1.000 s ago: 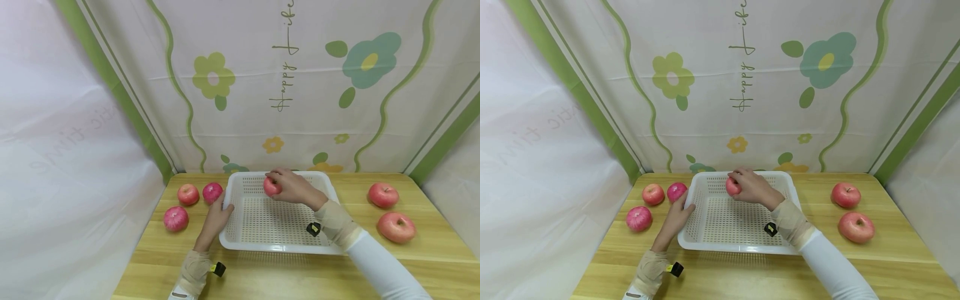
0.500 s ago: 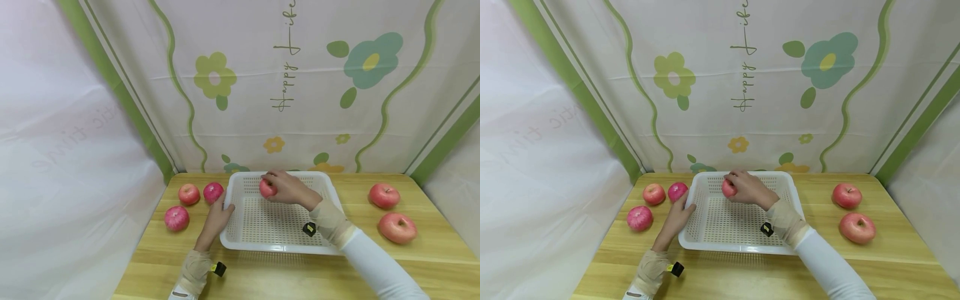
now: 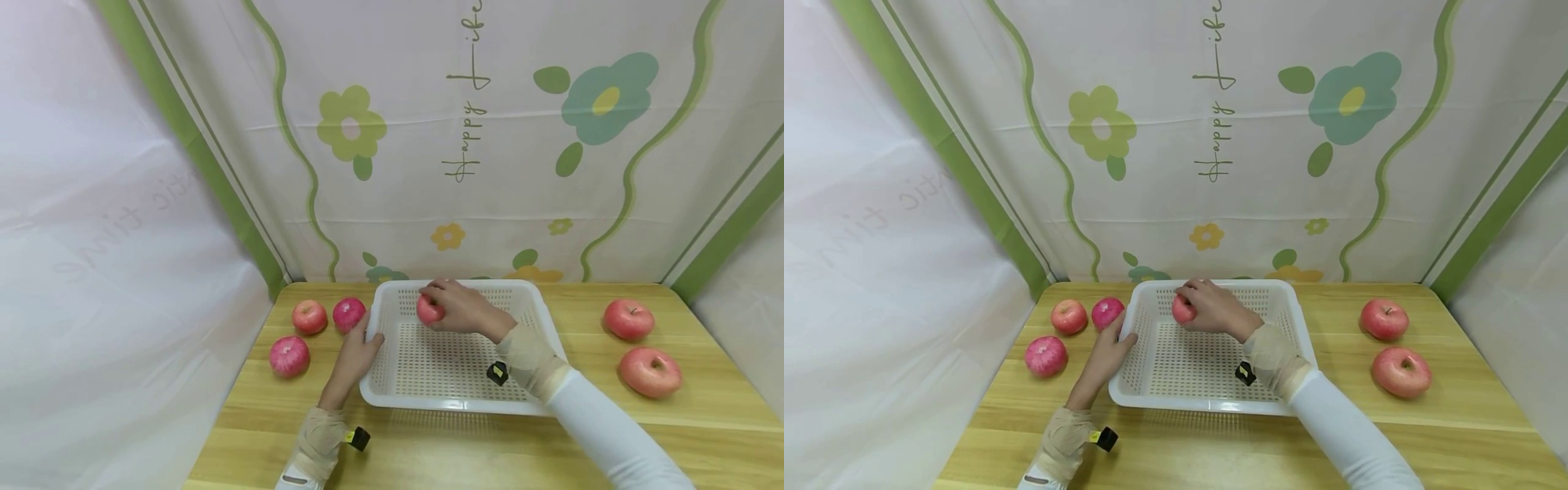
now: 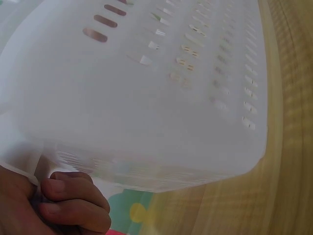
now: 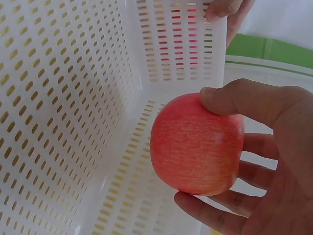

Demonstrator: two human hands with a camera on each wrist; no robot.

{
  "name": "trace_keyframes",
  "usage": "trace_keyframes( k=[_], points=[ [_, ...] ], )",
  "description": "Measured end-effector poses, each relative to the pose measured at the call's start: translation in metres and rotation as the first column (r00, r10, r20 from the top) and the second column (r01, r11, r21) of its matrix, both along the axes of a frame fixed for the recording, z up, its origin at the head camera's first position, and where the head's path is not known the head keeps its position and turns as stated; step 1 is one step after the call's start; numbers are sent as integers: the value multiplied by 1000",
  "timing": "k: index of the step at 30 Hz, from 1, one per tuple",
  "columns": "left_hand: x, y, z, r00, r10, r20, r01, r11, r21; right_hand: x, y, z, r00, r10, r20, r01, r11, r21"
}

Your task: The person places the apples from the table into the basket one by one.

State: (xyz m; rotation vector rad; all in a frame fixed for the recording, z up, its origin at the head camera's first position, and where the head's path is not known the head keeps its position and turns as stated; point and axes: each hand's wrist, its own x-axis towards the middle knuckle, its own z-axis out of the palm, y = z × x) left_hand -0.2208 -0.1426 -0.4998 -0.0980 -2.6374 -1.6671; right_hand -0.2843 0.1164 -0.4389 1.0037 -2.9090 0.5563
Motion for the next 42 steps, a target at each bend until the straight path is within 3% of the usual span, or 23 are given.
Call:
trace_keyframes(
  k=[42],
  points=[
    [-1, -1, 1, 1000, -9, 0, 9, 999, -35, -9, -37, -15, 998, 60, -5, -59, 993, 101]
  ],
)
